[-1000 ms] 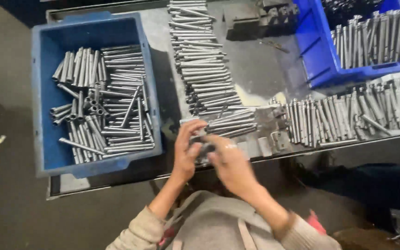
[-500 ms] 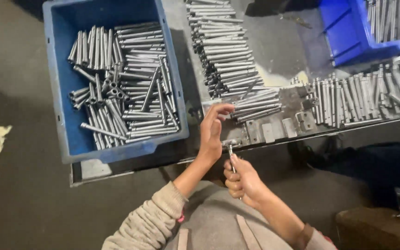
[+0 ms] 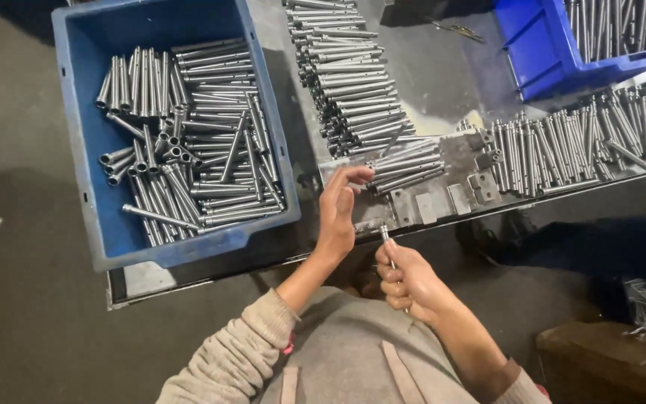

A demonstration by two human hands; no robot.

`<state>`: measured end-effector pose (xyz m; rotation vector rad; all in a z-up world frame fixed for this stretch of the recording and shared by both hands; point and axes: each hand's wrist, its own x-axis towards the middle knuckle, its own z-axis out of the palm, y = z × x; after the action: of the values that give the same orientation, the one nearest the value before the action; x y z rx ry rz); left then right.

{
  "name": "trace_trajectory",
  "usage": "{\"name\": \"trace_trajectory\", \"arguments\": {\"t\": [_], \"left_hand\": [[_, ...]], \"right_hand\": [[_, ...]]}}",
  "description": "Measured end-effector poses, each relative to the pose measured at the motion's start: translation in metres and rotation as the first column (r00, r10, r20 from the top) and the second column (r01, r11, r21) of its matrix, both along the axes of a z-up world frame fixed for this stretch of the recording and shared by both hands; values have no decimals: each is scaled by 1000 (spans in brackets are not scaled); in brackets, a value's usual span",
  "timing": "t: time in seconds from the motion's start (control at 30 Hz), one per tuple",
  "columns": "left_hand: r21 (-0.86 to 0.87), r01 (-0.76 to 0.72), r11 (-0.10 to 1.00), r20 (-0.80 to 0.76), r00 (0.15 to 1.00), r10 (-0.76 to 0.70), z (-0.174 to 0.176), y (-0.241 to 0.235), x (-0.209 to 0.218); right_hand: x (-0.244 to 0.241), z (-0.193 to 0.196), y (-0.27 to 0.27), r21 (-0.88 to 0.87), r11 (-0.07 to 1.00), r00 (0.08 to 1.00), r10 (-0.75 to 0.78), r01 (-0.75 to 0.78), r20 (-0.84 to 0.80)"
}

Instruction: Assembling small metal tubes into a circular jig to create a bundle.

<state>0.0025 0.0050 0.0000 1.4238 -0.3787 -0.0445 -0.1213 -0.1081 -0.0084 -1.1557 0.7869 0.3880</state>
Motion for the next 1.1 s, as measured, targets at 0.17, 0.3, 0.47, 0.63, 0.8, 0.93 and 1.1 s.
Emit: {"name": "trace_trajectory", "arguments": {"t": [0.17,0.3,0.47,0.63,0.8,0.93,1.1], "left_hand": [[-2,-10,1000,22,1000,11,2,0,-1],[34,-57,998,68,996,54,8,-3,8],[72,-84,994,105,992,77,1,-6,5],[53,-99,994,12,995,99,-13,-9,3],[71,-156,985,12,988,155,-17,-10,7],[91,-202,975,23,979,201,-15,-15,4],[83,-278,957,73,959,273,-2,-22,2]], "right_hand": [[-7,4,5,-145,988,995,68,-56,76],[-3,62,-12,-95,958,924,287,-272,254],[1,28,-72,-551,703,769,618,-450,161],[40,-25,-129,-956,157,667,688,246,285],[63,-40,-144,-990,130,460,877,52,139],[72,-43,-151,-994,69,394,914,87,98],[14,-44,-221,-989,144,495,859,16,133]]}}
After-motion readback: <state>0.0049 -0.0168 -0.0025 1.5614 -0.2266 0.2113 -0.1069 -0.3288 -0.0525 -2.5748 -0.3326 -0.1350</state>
